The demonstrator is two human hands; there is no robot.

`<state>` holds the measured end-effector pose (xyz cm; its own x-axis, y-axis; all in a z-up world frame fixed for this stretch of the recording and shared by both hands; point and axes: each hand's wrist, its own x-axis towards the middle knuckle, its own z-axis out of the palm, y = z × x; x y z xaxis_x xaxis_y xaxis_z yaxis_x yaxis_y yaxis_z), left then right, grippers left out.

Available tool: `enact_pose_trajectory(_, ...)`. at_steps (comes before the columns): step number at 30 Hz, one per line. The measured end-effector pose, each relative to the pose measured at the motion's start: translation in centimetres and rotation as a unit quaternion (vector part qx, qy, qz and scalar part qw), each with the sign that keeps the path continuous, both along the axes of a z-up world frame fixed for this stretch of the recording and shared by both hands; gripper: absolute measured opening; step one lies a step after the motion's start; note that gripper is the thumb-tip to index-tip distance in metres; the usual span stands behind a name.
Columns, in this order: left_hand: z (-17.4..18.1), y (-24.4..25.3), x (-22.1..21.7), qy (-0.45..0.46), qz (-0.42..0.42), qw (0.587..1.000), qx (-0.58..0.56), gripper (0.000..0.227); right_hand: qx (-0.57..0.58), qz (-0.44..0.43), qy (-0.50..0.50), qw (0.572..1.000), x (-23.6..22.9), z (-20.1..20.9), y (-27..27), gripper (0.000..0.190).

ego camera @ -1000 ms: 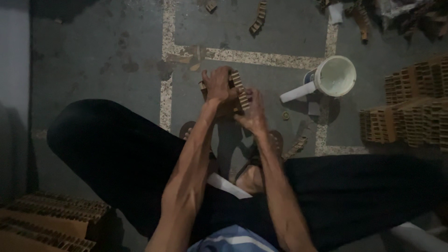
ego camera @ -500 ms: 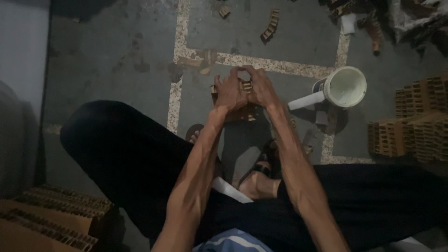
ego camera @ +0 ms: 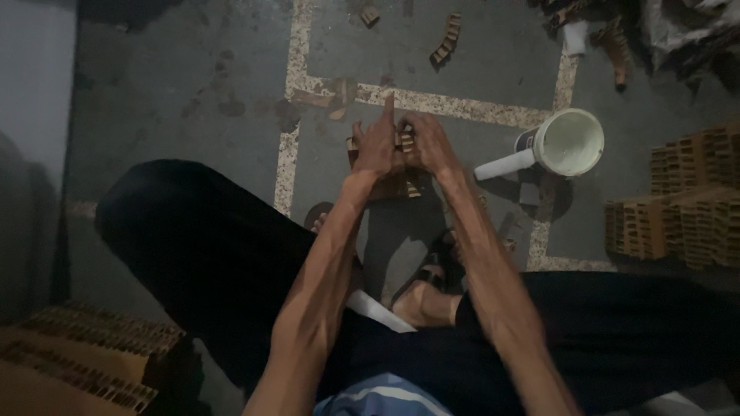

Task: The person sits on the floor and assembles small cardboard boxes by applying glue to the edges and attaching corrugated strips. They repeatedly dip a white cylindrical applicator into a bucket and spread adhesive along the box seams, then press the pieces together to form the box structure.

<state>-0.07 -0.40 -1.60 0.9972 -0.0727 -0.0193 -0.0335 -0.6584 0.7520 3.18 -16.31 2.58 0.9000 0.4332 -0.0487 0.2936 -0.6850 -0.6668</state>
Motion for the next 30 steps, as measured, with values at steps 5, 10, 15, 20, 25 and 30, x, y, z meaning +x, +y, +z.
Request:
enact_pose_trajectory(5, 1.1, 0.9, 0.5, 0.004, 0.015, 1.000, -0.006, 0.125, -0.024, 0.052, -0.057, 0.997, 0.1, -0.4, -0.2, 0.056)
enact_pose_trajectory(10, 3.5, 7.2, 0.5, 0.121, 0.172, 0.978, -0.012, 0.091, 0.004, 0.075, -0.076, 0.994, 0.3, -1.1, -0.6, 0.080)
enact_pose_trajectory(15, 1.0, 12.2, -1.7, 0.195, 0.296, 0.930, -0.095, 0.066, -0.002, 0.082, -0.063, 0.995, 0.8, -1.2, -0.4, 0.079)
enact_pose_trajectory(20, -5.5, 11.2, -3.8, 0.083, 0.353, 0.930, -0.060, 0.050, -0.053, 0.097, -0.015, 0.994, 0.5, -0.6, -0.2, 0.076)
enact_pose_trajectory(25, -8.7, 10.6, -3.5, 0.188, 0.347, 0.908, -0.142, 0.052, -0.041, 0.071, -0.017, 0.996, 0.2, 0.5, 0.2, 0.081)
enact_pose_trajectory(30, -8.9, 11.4, -3.4, 0.126, 0.320, 0.925, -0.162, 0.044, -0.059, 0.057, 0.023, 0.996, 0.1, 1.0, 0.4, 0.076)
